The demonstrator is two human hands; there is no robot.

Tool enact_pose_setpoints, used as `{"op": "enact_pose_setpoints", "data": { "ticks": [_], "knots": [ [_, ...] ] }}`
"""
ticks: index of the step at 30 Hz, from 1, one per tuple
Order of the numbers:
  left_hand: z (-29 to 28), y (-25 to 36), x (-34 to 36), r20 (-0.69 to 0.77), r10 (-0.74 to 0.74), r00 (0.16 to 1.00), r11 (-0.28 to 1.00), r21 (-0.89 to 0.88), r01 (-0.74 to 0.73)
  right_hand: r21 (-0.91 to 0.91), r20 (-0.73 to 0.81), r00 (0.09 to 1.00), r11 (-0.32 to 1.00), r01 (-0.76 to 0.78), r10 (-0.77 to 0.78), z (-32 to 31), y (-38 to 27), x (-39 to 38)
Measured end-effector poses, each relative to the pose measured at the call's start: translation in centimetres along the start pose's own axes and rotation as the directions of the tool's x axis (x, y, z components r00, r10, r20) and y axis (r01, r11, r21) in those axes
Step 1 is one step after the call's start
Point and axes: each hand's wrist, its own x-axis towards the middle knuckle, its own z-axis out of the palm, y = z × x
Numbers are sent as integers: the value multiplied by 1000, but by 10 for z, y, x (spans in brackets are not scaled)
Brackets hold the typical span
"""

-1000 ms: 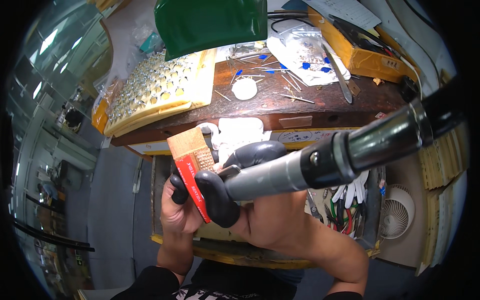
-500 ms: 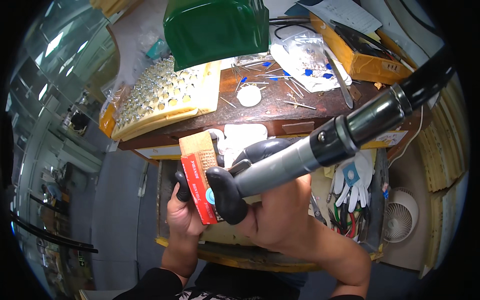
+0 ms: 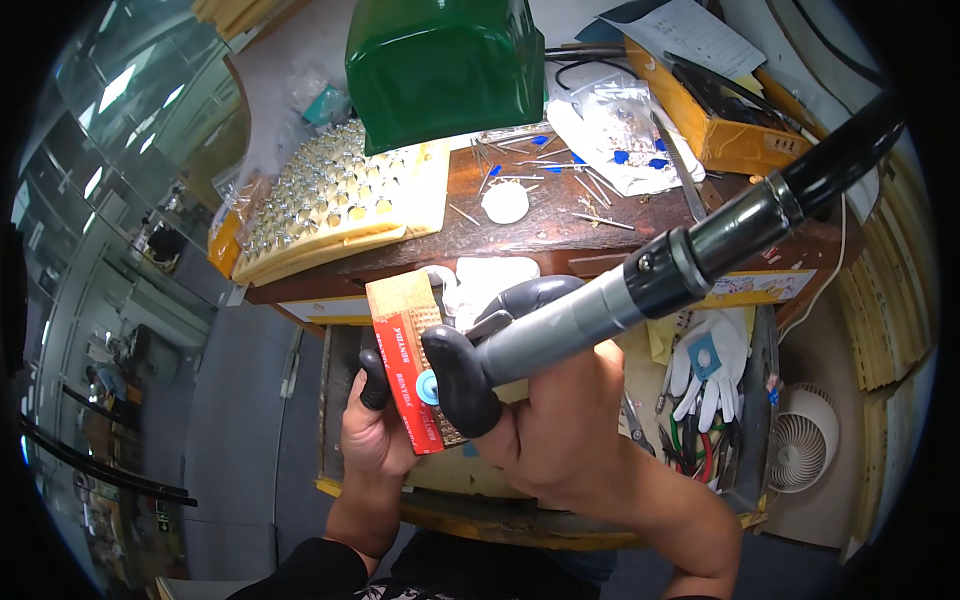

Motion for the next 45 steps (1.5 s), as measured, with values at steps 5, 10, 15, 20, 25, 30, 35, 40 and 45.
{"op": "enact_pose_setpoints", "data": {
  "ticks": [5,10,15,20,25,30,35,40,45],
  "knots": [
    [4,2,2,34,10,999,1000,14,-10,-28,5,999,999,46,-45,2,0,3],
    [2,2,2,55,8,998,1000,28,-9,-25,-2,998,997,67,-67,2,1,2],
    [2,1,2,52,23,998,999,42,-26,-24,-15,999,999,41,-42,1,-1,2],
    [1,0,2,45,36,998,998,55,-38,-35,-29,1000,999,10,-11,1,-6,4],
    [-2,-2,1,1,39,999,999,20,-39,-35,-2,1000,999,10,-10,1,-3,2],
    [-1,-2,2,27,39,999,999,13,-39,-21,-2,999,999,37,-37,1,-2,2],
    [-6,-3,0,7,38,999,999,-8,-38,-44,-4,999,998,45,-45,1,-2,3],
    [-6,-3,-1,4,37,999,999,-3,-37,-49,5,1000,998,25,-25,1,-3,3],
    [-7,-2,-1,16,27,1000,999,-17,-27,-35,-20,1000,999,18,-19,2,-2,3]
  ]
}}
